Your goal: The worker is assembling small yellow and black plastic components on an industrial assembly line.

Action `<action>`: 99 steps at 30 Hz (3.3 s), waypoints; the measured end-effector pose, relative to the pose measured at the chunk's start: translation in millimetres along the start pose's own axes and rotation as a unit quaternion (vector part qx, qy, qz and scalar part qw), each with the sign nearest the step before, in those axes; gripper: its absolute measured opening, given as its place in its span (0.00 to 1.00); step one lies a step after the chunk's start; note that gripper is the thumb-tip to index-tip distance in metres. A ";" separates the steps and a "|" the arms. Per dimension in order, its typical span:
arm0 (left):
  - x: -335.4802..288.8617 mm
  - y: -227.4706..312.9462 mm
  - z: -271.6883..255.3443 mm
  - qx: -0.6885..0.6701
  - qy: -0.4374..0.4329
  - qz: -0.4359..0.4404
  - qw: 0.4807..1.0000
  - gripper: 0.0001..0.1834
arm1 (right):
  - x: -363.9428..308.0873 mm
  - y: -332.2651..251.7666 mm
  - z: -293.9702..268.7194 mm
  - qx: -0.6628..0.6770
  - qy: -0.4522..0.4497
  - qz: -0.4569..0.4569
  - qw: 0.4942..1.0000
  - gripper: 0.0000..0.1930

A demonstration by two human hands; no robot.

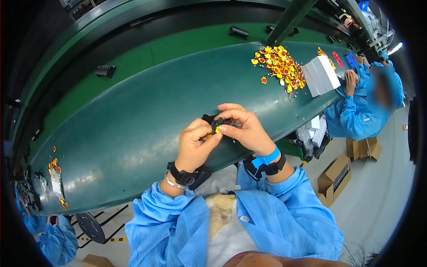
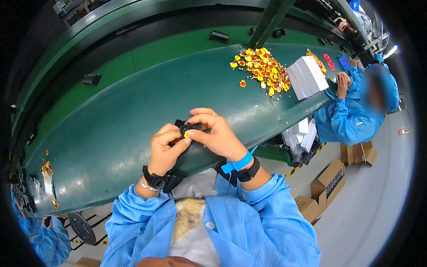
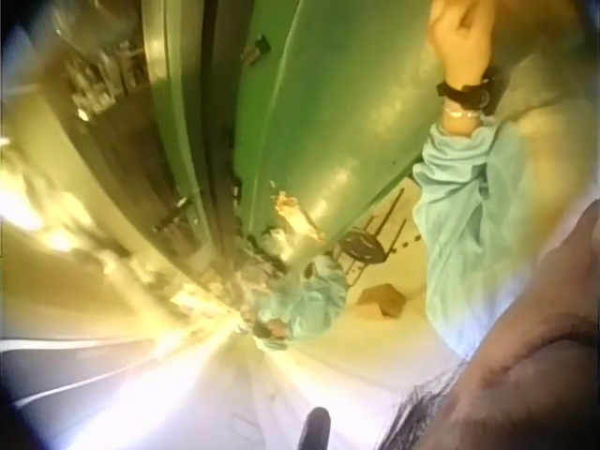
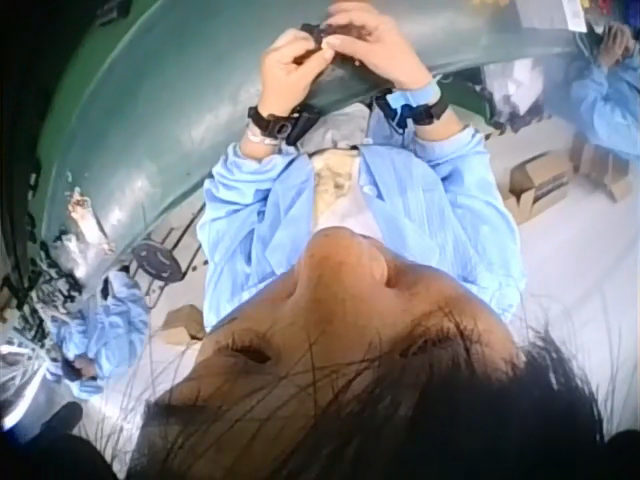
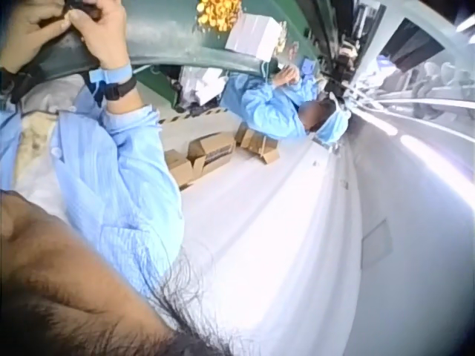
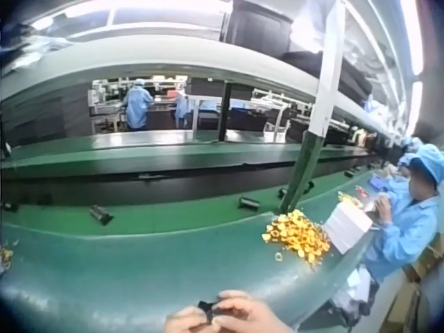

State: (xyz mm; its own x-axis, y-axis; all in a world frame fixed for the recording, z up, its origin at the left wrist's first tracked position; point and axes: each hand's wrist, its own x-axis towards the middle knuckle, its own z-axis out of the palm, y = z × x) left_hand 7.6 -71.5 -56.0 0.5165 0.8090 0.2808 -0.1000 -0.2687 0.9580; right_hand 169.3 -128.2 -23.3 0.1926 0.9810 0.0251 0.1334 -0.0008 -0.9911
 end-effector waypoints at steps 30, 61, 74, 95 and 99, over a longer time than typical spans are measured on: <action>224.9 -49.9 -80.9 0.383 0.076 0.005 0.920 0.26 | 74.4 31.0 -157.7 -0.513 0.049 -0.001 0.857 0.07; 20.7 57.2 0.7 -0.058 -0.135 -0.013 0.989 0.06 | -31.6 -8.0 -19.0 0.440 -0.164 0.159 0.868 0.10; -17.2 67.1 -1.5 -0.203 -0.071 -0.232 0.949 0.05 | -53.6 -7.0 -3.7 0.284 -0.063 0.108 0.951 0.07; -228.6 34.7 -163.7 0.045 -0.003 -0.489 0.871 0.02 | -38.9 17.4 -7.3 0.365 -0.084 0.132 0.918 0.06; -315.4 -96.4 -190.6 0.275 0.168 -0.577 0.750 0.09 | -32.5 11.6 5.3 0.316 -0.081 0.115 0.938 0.06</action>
State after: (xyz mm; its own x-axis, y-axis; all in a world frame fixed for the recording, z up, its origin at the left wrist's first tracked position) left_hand -307.8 -201.0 -225.9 -0.2640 0.7307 -0.6295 0.6631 0.6115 0.4317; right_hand 159.5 -159.1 -36.4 -0.0123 0.9857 -0.1681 -0.5067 -0.1511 -0.8488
